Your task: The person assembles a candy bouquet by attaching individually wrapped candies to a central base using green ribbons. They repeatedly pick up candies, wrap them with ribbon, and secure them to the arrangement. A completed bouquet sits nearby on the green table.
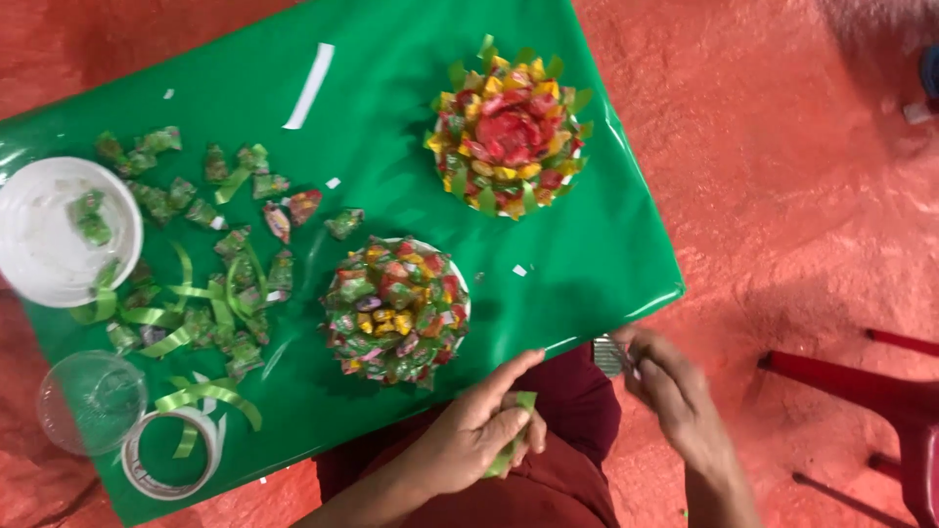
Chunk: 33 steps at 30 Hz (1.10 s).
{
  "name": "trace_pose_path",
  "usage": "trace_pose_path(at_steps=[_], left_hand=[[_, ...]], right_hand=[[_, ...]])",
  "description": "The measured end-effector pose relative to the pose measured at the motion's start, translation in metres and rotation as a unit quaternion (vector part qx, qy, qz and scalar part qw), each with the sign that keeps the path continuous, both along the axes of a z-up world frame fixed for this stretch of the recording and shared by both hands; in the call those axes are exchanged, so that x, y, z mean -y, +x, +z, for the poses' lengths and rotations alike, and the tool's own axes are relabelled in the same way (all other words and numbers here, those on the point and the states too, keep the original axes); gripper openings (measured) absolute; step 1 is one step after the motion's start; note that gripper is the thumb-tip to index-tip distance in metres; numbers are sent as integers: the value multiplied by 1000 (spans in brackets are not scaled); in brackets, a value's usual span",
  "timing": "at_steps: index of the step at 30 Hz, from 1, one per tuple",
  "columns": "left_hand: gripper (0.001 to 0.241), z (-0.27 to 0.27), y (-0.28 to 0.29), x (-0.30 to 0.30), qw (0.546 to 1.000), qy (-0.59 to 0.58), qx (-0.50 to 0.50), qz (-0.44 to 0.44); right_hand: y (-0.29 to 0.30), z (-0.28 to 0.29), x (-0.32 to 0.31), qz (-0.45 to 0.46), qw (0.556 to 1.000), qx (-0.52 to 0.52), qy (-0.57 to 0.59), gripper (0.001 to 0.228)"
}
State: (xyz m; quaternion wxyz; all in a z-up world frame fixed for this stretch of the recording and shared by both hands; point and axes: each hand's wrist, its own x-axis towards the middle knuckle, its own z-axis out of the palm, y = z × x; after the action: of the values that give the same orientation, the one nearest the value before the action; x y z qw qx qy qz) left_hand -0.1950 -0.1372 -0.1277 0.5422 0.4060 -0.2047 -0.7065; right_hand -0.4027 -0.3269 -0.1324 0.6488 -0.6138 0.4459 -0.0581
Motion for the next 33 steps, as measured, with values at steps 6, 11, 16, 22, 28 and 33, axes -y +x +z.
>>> trace_pose_path(at_steps=[6,11,16,22,28,33], left_hand=[[79,-15,-23,34,995,-1,67,-67],[81,2,-33,56,964,-8,252,-87],[81,7,-37,59,956,-16,277,-99],[85,-2,-40,53,928,-93,345,-104],[84,0,-37,53,928,-92,341,-118],[86,-6,-35,50,923,-113,353,-104]], right_hand=[[-69,-33,-43,127,987,97,-29,48],[-72,-20,-45,93,992,88,-6,42],[-62,-15,-43,99,992,83,-2,47],[-55,-22,-41,134,985,105,8,39],[-46,-21,-44,151,976,150,-36,42],[-40,-24,-45,142,971,184,-49,38]])
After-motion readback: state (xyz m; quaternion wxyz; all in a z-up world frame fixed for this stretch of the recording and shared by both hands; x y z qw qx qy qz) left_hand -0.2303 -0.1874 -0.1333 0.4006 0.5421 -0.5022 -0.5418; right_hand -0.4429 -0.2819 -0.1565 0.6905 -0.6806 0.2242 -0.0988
